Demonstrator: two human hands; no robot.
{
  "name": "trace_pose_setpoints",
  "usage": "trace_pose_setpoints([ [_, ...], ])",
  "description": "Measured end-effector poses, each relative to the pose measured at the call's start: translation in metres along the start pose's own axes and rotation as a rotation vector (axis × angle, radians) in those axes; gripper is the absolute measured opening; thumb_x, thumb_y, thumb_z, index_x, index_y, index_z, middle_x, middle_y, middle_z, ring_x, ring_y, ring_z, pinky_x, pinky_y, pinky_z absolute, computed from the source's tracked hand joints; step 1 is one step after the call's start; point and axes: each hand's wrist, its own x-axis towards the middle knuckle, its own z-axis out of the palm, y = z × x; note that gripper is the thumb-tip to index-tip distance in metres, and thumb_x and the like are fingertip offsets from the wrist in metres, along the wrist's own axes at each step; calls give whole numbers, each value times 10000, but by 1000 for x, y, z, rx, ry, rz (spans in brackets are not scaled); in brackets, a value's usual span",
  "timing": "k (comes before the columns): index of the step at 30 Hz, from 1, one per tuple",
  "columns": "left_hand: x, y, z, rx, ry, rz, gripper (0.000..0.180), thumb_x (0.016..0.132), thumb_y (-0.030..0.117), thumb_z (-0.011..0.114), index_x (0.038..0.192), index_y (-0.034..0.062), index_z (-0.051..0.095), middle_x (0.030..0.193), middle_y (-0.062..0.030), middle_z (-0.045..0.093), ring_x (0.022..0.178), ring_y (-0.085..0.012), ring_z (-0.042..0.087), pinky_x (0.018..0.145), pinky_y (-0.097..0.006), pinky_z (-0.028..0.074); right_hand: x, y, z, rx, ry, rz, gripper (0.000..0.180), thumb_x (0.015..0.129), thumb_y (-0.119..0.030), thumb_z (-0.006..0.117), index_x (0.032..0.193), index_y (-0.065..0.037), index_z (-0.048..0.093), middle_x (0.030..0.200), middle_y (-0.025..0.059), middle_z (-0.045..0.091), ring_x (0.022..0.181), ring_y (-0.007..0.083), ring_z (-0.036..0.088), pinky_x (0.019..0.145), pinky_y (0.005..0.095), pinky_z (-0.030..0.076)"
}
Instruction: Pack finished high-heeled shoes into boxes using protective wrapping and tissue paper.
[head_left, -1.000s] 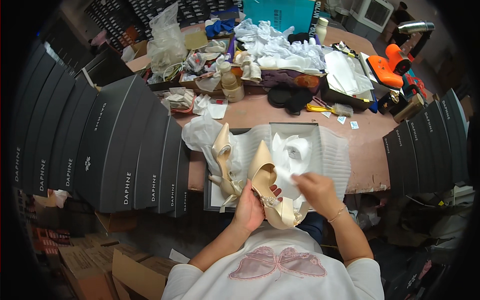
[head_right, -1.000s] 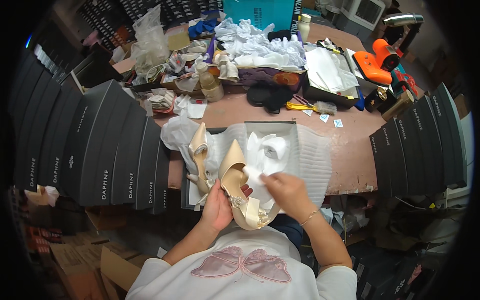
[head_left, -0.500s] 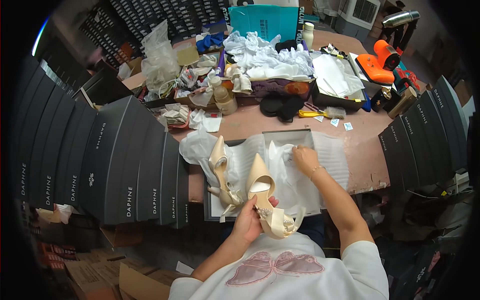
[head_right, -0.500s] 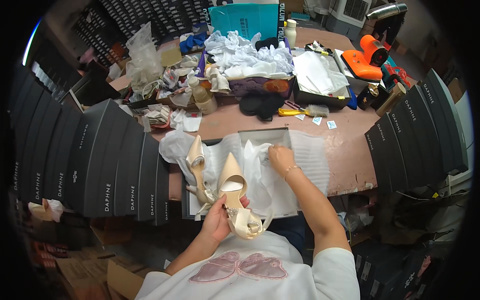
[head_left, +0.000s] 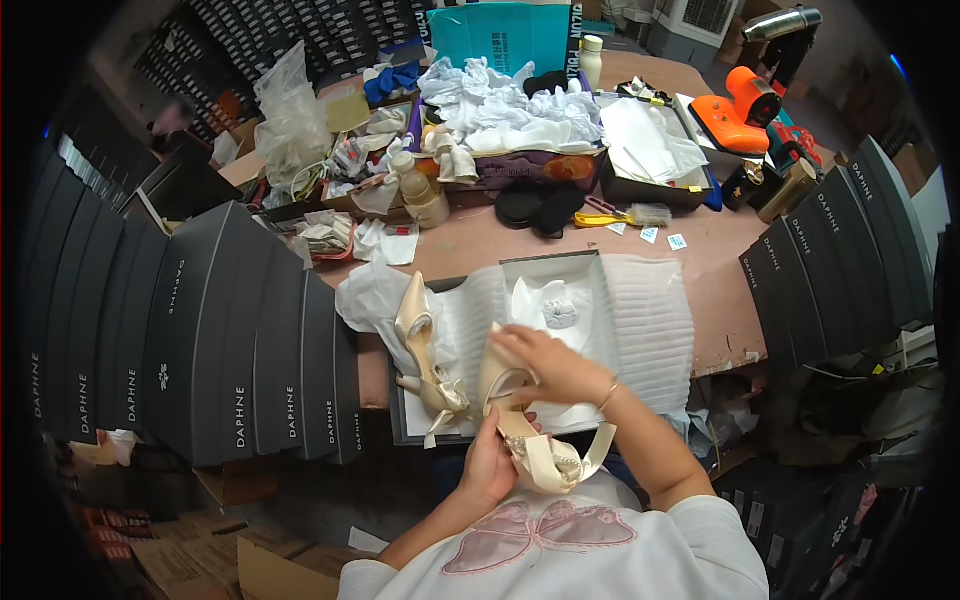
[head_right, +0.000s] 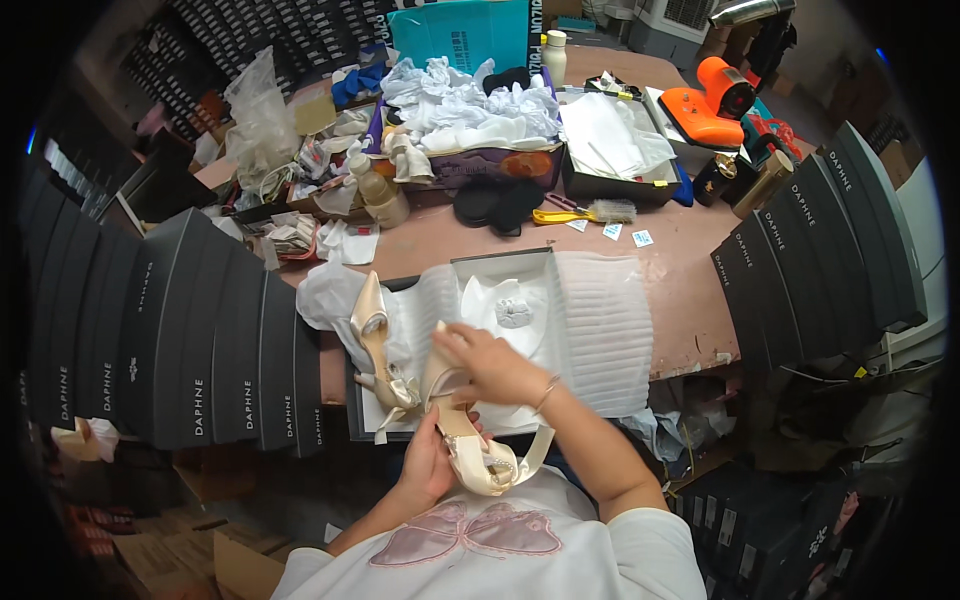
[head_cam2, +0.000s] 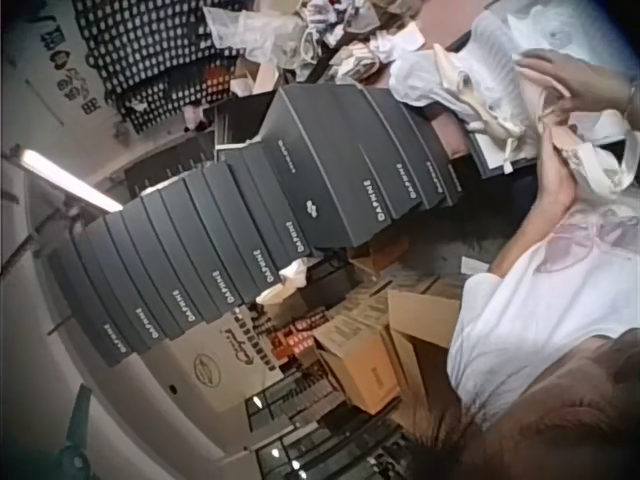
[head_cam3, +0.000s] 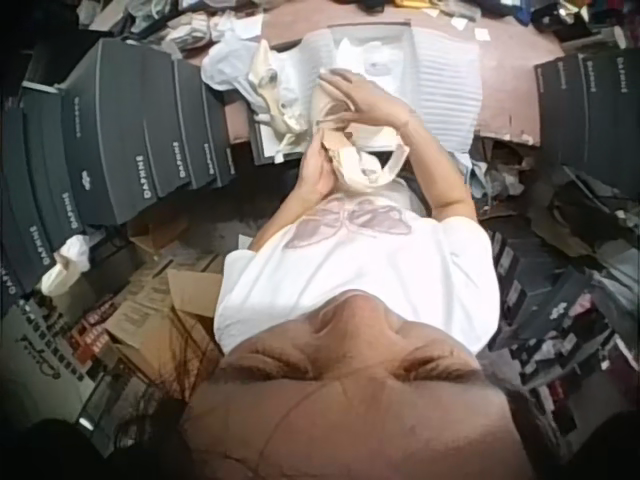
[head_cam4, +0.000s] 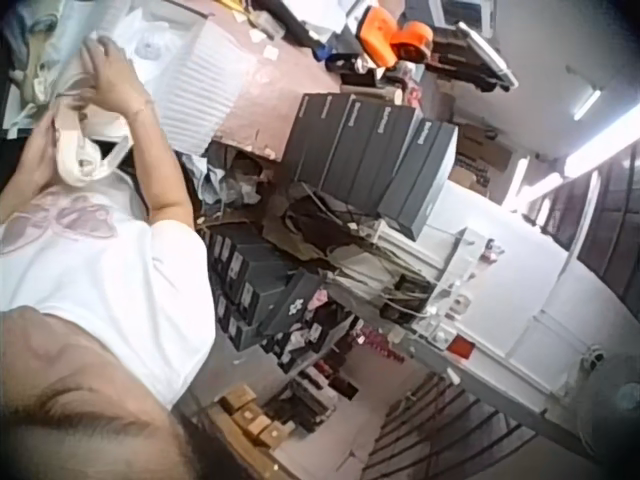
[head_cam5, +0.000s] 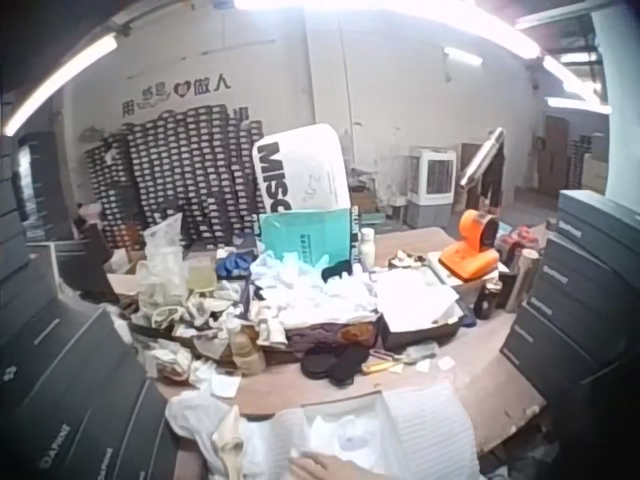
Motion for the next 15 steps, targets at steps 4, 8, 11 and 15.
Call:
trace_pose_setpoints([
  [4,8,12,2,-28,-50,-12,501,998,423,366,1294,22,417,1113,-160,568,1009,-291,587,951,-509,481,-4,100,-4,-439,-138,396,260,748,-110,657,990,-45,585,977,114,627,1007,289,577,827,444,463],
  [8,14,20,7,-49,-108,21,520,996,446,366,1308,32,409,1125,-153,565,1041,-280,574,971,-497,466,-20,111,21,-632,-14,257,91,772,-107,601,855,-70,591,902,101,624,906,288,595,754,431,473],
  [11,17,24,-9,-60,-74,66,548,986,493,372,1323,63,412,1130,-114,567,1063,-250,562,963,-447,465,-16,50,-13,-213,76,185,169,700,-80,688,816,-62,566,892,94,604,867,305,578,731,404,477],
  [15,20,23,-1,-60,-193,65,537,1015,467,276,1352,60,373,1230,-118,525,1143,-251,527,1003,-437,432,-16,-13,-16,-27,-13,-221,261,626,-70,742,817,-77,565,989,68,586,901,278,569,785,384,455],
])
